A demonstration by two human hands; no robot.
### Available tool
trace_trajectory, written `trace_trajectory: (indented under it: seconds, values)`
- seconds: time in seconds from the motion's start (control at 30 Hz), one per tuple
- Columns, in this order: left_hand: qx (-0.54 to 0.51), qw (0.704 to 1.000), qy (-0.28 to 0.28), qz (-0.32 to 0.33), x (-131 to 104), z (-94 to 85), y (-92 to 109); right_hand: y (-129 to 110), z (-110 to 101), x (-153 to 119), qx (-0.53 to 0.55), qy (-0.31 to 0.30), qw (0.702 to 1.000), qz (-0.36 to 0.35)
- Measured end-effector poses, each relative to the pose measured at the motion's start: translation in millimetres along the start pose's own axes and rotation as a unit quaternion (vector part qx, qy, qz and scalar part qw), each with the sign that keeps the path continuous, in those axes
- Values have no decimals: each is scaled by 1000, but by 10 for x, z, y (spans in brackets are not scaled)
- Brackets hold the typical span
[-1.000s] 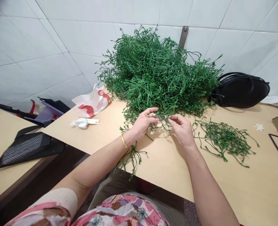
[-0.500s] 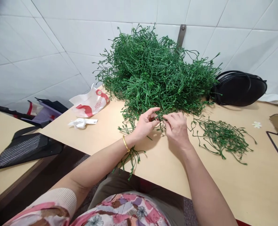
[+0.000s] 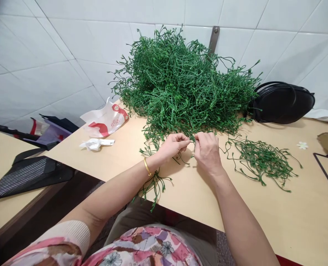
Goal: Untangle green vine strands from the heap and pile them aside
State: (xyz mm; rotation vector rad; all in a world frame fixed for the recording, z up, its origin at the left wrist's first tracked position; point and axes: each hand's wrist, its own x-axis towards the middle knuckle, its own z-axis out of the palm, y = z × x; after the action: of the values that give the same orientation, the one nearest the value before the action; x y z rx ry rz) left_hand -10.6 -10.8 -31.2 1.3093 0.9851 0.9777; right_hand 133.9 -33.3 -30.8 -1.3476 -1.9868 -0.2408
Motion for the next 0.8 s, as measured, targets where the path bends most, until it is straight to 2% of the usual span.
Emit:
trace_trajectory:
  seconds: [0.07, 0.17, 0.27, 0.33, 0.4, 0.5, 0.57, 0.67, 0.8]
  values:
    - [-24, 999, -14, -32, -8, 0, 23, 2, 9, -4, 9, -18, 1000, -13]
    - [-46, 999, -2, -13, -22, 21, 52, -23, 23, 12, -26, -37, 999, -19]
    - [-57, 998, 7, 10, -40, 52, 80, -47, 31, 54, -28, -13, 999, 35]
    - [-60, 998, 9, 4, -47, 62, 86, -25, 34, 75, 42, -3, 995, 96]
    - [-67, 998, 10, -13, -43, 58, 71, 32, 41, 74, 178, -25, 970, 162]
    - [-56, 998, 6, -2, -15, 36, 23, 128, 60, 41, 362, -76, 901, 227]
    - [-20, 999, 12, 45, 3, 21, 0, 155, 72, 22, 391, -86, 883, 245]
    - [2, 995, 14, 96, 9, 7, 5, 131, 69, 22, 393, -97, 880, 248]
    - [-23, 996, -8, 87, 4, -9, 29, 92, 42, 46, 465, -96, 850, 230]
